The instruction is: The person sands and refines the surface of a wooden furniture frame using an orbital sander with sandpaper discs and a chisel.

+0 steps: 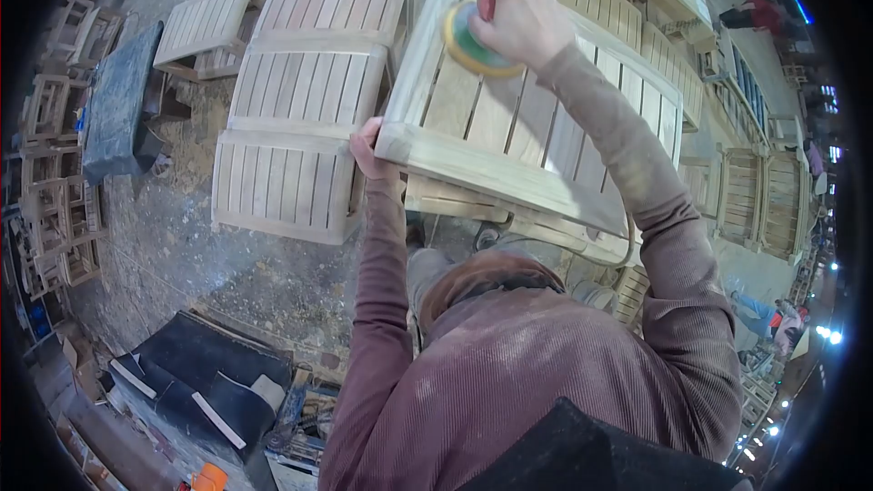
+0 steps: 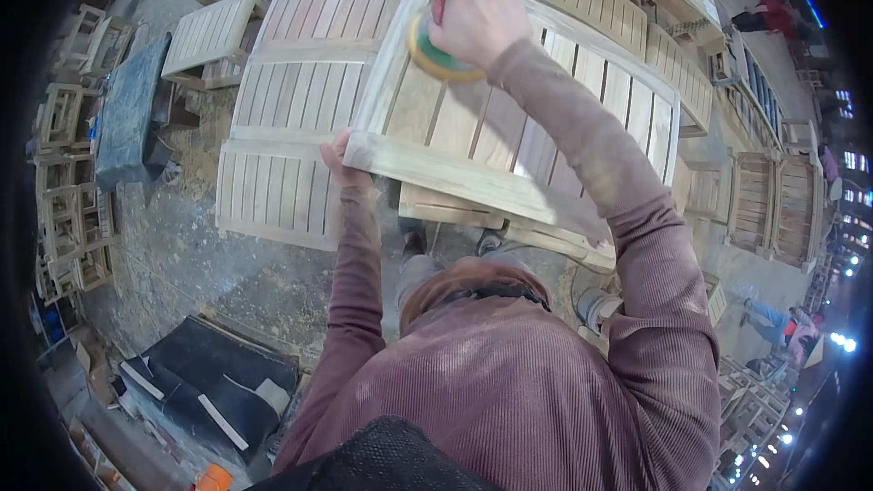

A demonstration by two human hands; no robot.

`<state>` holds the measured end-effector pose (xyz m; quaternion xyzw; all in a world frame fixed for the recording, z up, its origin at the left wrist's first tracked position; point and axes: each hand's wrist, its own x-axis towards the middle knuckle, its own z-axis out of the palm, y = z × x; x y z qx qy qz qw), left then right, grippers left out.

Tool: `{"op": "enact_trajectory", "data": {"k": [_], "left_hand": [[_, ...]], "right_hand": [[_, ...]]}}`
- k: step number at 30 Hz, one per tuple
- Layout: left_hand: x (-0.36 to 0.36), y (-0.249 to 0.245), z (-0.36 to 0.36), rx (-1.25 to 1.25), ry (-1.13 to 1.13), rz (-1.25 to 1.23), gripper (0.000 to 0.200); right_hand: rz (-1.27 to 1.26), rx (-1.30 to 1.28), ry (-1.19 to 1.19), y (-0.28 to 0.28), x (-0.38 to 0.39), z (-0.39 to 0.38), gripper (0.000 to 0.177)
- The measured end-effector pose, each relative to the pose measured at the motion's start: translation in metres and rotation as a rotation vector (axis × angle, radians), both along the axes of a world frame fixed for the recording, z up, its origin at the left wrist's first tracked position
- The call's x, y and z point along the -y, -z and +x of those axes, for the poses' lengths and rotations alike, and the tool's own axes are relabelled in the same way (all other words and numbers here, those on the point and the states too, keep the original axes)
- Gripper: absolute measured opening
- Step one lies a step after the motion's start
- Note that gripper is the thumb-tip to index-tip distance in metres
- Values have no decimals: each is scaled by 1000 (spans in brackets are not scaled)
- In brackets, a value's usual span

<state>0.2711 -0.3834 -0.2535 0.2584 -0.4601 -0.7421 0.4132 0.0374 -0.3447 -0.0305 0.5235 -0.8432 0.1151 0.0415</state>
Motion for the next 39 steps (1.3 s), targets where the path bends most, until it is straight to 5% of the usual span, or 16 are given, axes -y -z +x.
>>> {"op": "enact_trajectory", "data": {"k": [7, 10, 12, 14, 17, 18, 21, 24, 26, 29, 31, 33, 35, 37, 38, 39], "left_hand": [[-1, -3, -5, -17, -44, 137, 70], [0, -2, -2, 40, -79, 65, 65], [-2, -2, -3, 65, -45, 33, 64], [-3, -2, -12, -68, -250, 274, 57], [-3, -23, -21, -45, -346, 287, 53], [-12, -41, -24, 12, -427, 231, 52], [-5, -3, -5, -21, -121, 139, 54], [-8, -1, -6, 4, -198, 158, 54], [-9, -20, -13, 7, -238, 179, 53], [-20, -44, -13, -107, -219, 432, 55], [-24, -51, -2, -489, 253, 580, 58], [-19, -43, -3, -375, 151, 592, 48], [-10, -34, -6, 184, -181, 20, 33], [-5, -25, -6, 124, -205, -15, 24], [-3, -20, -5, 235, -200, -132, 27], [-1, -15, -4, 344, -194, -251, 31]], "right_hand": [[-90, 25, 149, -14, 57, -16, 36], [6, 45, 87, -32, 40, 43, 36], [-120, 55, -89, 11, 33, 67, 22], [-192, 87, -233, -3, 5, 115, 20], [-215, 89, -321, 4, 3, 136, 19], [33, 165, -276, -18, 9, 134, 25], [-21, 66, -232, 5, 51, 91, 28], [-38, 145, -143, -12, 44, 75, 37], [-211, 39, -216, 6, 25, 93, 21], [-192, 134, -289, -4, -34, 137, 23], [-159, 177, -306, -12, -59, 142, 24], [-96, 216, -319, -16, -72, 134, 26], [-107, 152, -185, -11, -58, 95, 25], [16, 153, 14, -13, -31, 39, 29], [-172, 18, 17, 8, -15, -4, 28], [138, 175, 171, -46, -10, -13, 35]]}}
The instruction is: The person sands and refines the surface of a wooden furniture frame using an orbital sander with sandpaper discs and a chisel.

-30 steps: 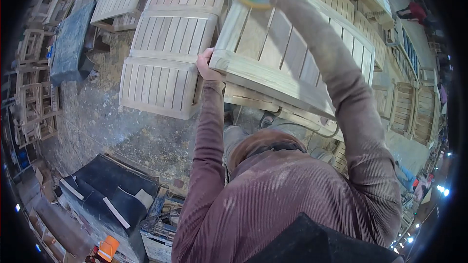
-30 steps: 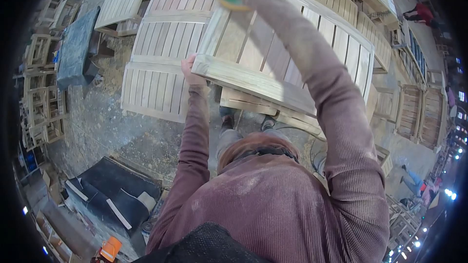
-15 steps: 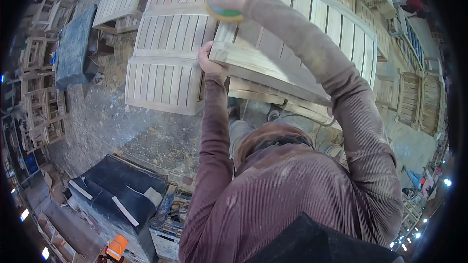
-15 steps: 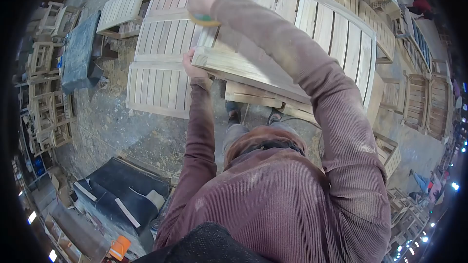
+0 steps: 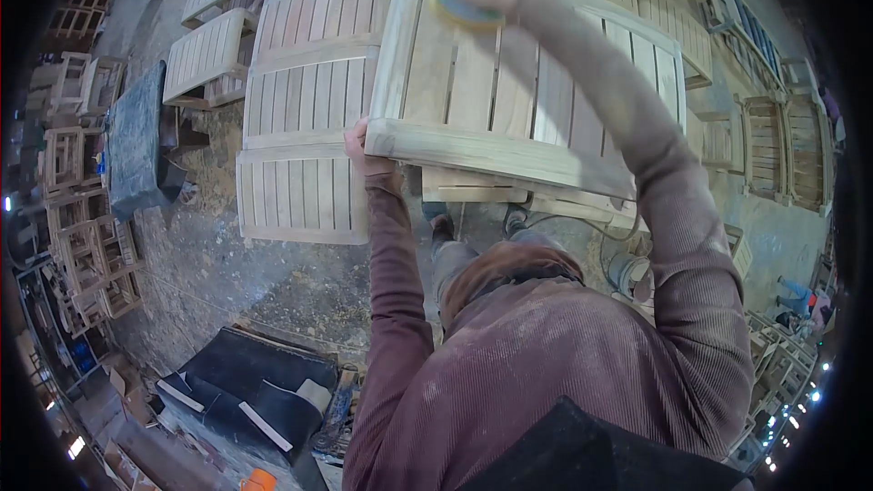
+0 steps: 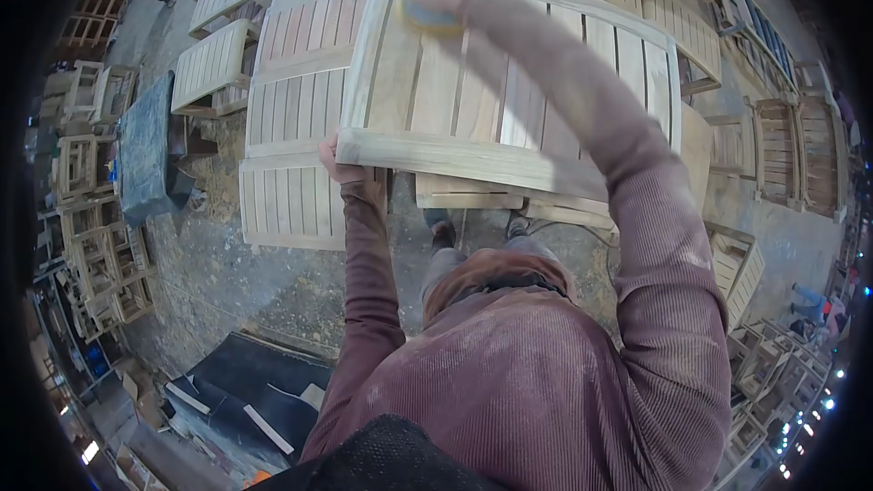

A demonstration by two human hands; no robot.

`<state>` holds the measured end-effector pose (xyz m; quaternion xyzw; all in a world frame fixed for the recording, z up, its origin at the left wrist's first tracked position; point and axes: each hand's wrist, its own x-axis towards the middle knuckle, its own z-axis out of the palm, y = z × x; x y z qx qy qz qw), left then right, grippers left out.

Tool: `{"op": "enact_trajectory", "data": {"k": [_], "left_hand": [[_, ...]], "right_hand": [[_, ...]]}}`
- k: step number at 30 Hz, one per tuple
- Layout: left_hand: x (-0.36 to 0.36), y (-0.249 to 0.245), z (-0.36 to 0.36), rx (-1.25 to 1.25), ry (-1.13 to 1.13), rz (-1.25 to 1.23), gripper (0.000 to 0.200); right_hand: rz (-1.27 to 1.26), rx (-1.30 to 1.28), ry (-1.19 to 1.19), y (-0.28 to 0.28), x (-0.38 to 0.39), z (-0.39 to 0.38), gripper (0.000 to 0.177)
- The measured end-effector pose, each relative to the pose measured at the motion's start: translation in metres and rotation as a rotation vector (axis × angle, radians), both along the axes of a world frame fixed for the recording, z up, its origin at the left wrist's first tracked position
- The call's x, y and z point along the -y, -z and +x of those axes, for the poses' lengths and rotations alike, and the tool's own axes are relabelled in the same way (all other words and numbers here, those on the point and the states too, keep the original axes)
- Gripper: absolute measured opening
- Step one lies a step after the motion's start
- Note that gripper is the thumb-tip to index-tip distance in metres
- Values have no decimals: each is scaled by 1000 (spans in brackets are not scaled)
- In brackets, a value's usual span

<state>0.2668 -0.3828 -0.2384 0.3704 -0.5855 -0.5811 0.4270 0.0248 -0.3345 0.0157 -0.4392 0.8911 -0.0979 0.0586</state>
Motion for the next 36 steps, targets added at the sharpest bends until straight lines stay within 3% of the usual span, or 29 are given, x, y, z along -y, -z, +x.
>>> {"op": "enact_trajectory", "data": {"k": [1, 2, 3, 5, 7, 9, 11, 12, 13, 14, 15, 17, 18, 20, 22, 24, 26, 28, 29, 31, 32, 34, 35, 36], "left_hand": [[1, 5, 1, 0, 0, -2, 31], [2, 10, 2, -322, 76, 234, 27], [3, 14, 3, -642, 154, 471, 23], [5, 26, 7, -574, 158, 383, 24], [2, 12, 3, -523, 167, 284, 24], [-20, -27, -5, -174, -94, 298, 29], [-27, -25, -3, -221, -68, 295, 32], [-24, -19, -1, -218, -32, 265, 32], [-23, -24, 1, -313, 31, 397, 35], [-30, -38, -3, -297, -29, 441, 25], [-32, -43, -2, -227, 13, 354, 25], [1, 14, 7, -379, 94, 488, 27], [8, 16, 10, -391, 112, 477, 27], [27, 12, 12, -248, 180, 602, 22], [39, -24, 5, -193, 265, 658, 24], [55, -36, -3, 85, 359, 329, 31], [31, -91, -28, 139, 288, 281, 43], [15, -119, -49, 500, 433, -269, 65], [-1, -137, -61, 495, 421, -270, 65], [-45, -169, -78, 998, 438, -715, 90], [-64, -182, -86, 985, 422, -713, 90], [-99, -198, -100, 1166, 730, -622, 112], [-112, -196, -109, 1158, 719, -627, 112], [-126, -191, -115, 1207, 845, -653, 119]], "right_hand": [[11, -205, -94, 22, 11, -39, 33], [22, -409, -183, 44, 21, -77, 31], [19, -409, -175, 42, 16, -77, 31], [-166, -226, 148, 32, 4, -73, 31], [-223, -262, 118, 48, -19, -66, 28], [-245, -225, 49, 50, -54, -42, 25], [-354, -206, 17, 41, -92, -2, 23], [-348, -132, 36, 31, -110, 18, 27], [-323, -94, 6, 23, -129, 33, 32], [-308, -58, -9, 17, -147, 47, 39], [-277, -10, -13, 9, -164, 60, 39], [-227, 19, 6, -1, -194, 80, 47], [-240, 2, 16, -3, -210, 83, 47], [-510, 112, 91, -2, -243, 84, 60], [-604, 187, 301, -5, -279, 86, 70], [-640, 123, 516, -11, -316, 93, 68], [-709, 61, 689, -4, -352, 96, 67], [-735, -91, 840, 21, -395, 98, 67], [-740, -92, 828, 29, -412, 98, 67], [-715, -155, 1003, 38, -446, 98, 68], [-725, -166, 987, 39, -459, 94, 68], [-653, -102, 1103, 42, -483, 90, 68], [-663, -98, 1097, 46, -496, 85, 68], [-673, -103, 1093, 45, -502, 78, 68]]}}
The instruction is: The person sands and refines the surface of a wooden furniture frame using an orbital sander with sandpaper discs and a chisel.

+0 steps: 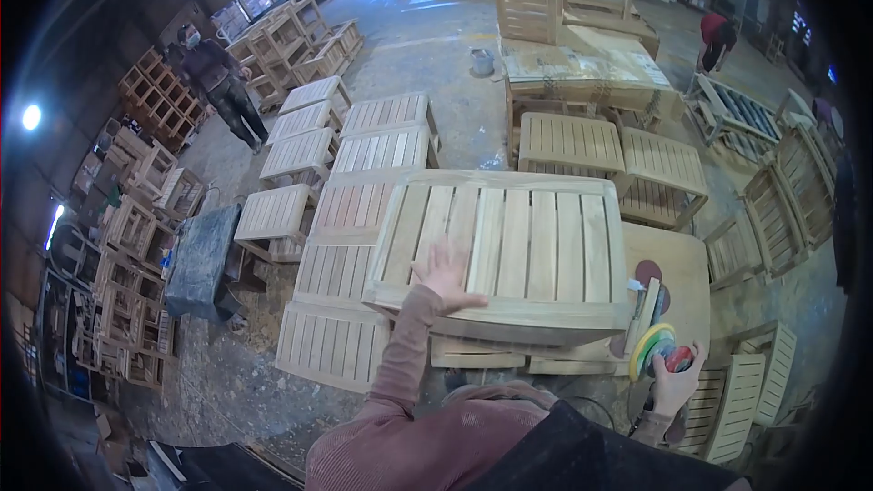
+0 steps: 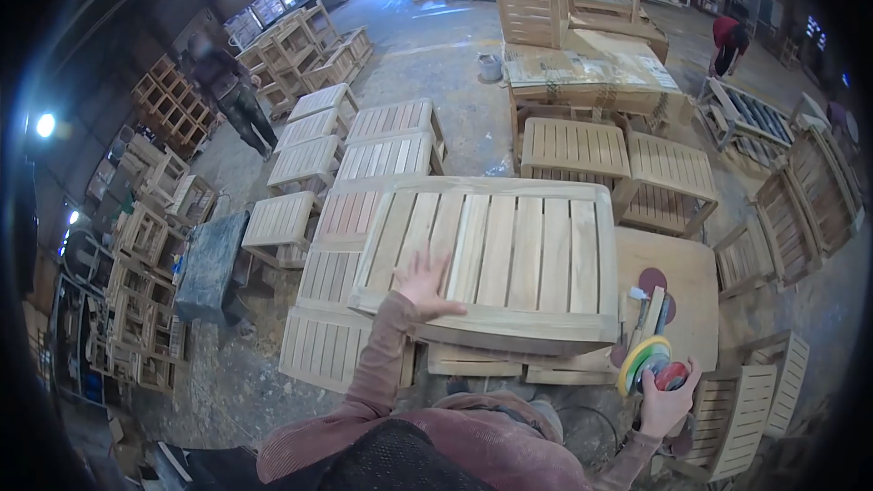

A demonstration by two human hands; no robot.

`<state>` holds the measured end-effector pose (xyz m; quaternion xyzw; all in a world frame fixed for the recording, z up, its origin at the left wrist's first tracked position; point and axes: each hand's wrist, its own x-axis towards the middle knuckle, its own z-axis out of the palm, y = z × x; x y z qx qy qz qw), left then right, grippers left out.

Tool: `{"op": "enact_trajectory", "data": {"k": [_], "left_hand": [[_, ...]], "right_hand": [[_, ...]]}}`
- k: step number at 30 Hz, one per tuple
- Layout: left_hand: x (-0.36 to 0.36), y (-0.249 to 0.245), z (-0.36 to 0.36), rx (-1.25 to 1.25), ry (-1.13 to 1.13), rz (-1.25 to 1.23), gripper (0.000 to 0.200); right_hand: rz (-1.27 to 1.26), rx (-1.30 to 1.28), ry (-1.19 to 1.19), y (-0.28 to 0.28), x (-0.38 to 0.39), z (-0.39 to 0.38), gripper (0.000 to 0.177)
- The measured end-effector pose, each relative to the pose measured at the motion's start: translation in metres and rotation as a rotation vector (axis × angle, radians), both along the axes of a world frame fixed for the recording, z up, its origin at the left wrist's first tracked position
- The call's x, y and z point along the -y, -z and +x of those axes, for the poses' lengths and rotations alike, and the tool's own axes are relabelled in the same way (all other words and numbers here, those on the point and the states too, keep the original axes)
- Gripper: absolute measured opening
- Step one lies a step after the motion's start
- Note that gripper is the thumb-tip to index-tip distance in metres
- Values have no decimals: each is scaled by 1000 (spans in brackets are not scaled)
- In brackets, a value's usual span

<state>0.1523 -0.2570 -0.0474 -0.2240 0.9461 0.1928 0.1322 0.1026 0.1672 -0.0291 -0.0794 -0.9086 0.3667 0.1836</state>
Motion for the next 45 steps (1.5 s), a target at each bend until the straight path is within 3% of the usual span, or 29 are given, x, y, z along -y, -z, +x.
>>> {"op": "enact_trajectory", "data": {"k": [1, 7, 45], "left_hand": [[-9, 3, -5, 94, 103, 10, 126], [-18, 9, -11, 149, 79, -4, 135], [-13, 15, -3, 47, 117, -4, 131]], "right_hand": [[6, 18, 13, -1, -5, -3, 68], [20, -45, -6, 8, -5, -22, 68], [-26, -119, -84, -19, 49, -17, 71]]}}
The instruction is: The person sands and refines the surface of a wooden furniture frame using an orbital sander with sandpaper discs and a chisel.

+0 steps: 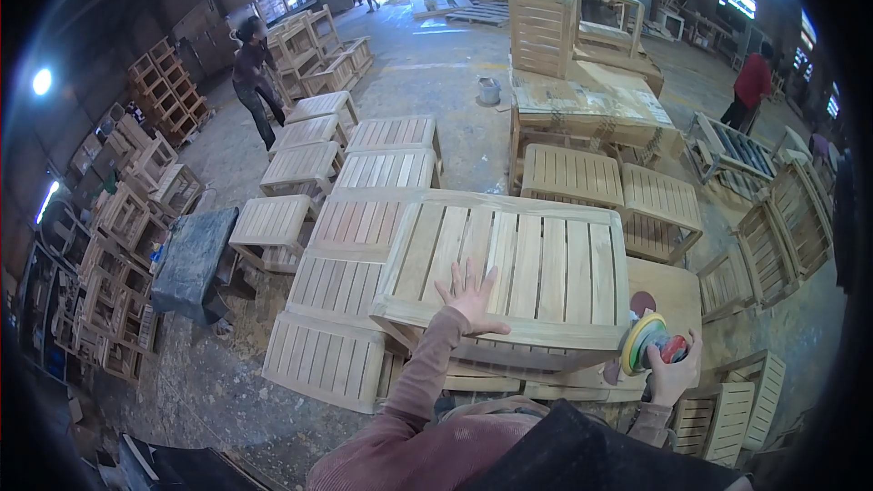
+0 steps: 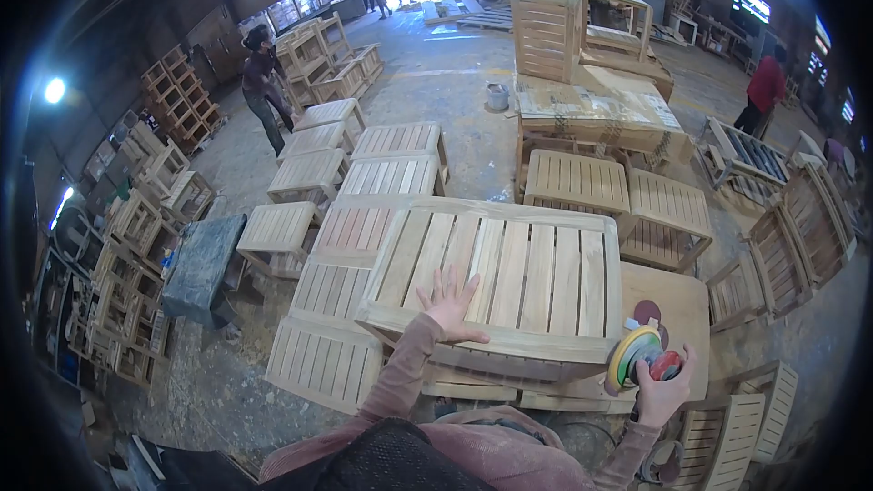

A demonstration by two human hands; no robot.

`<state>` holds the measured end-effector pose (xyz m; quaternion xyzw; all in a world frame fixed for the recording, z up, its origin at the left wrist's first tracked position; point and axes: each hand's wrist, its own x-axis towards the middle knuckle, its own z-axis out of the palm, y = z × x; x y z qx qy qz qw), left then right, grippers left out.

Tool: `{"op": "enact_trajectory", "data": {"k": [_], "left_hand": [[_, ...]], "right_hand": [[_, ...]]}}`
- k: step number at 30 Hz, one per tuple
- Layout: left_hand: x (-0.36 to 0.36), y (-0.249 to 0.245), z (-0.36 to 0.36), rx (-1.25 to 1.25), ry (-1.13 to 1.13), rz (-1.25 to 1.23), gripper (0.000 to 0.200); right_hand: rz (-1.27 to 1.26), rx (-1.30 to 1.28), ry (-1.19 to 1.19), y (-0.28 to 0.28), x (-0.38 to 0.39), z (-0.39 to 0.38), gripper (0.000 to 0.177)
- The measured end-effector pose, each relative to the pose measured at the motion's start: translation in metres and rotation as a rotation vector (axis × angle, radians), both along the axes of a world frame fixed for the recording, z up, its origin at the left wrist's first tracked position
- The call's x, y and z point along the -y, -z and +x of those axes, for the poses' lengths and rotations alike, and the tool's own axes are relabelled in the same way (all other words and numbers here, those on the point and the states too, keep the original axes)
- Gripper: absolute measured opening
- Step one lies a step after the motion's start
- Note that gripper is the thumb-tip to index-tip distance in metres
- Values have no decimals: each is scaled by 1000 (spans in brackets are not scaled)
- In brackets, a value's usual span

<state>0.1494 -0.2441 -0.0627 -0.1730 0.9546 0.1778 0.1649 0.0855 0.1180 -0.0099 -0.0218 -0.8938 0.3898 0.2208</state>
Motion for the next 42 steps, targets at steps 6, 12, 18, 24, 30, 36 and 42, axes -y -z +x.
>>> {"op": "enact_trajectory", "data": {"k": [6, 12, 18, 24, 30, 36, 42], "left_hand": [[2, 5, 2, -25, 4, 21, 129], [1, -1, 1, -13, 0, 24, 128], [-1, -8, 7, -43, -4, 35, 124], [-5, 19, 45, -353, 12, 58, 107], [-14, 51, 142, -838, 255, 621, 51], [-4, 218, 237, 73, 42, 1177, 55], [-11, 277, 271, 175, -27, 1256, 49]], "right_hand": [[35, -38, -27, 2, 1, 1, 72], [110, -7, -317, -18, 28, -13, 69], [457, 160, -815, -42, 136, -50, 58], [465, 6, -740, -21, 211, -70, 61], [389, -686, -695, -17, 229, 13, 43], [324, 181, -1329, 106, 146, 137, 13], [397, 597, -1610, 446, 1, 156, 37]]}}
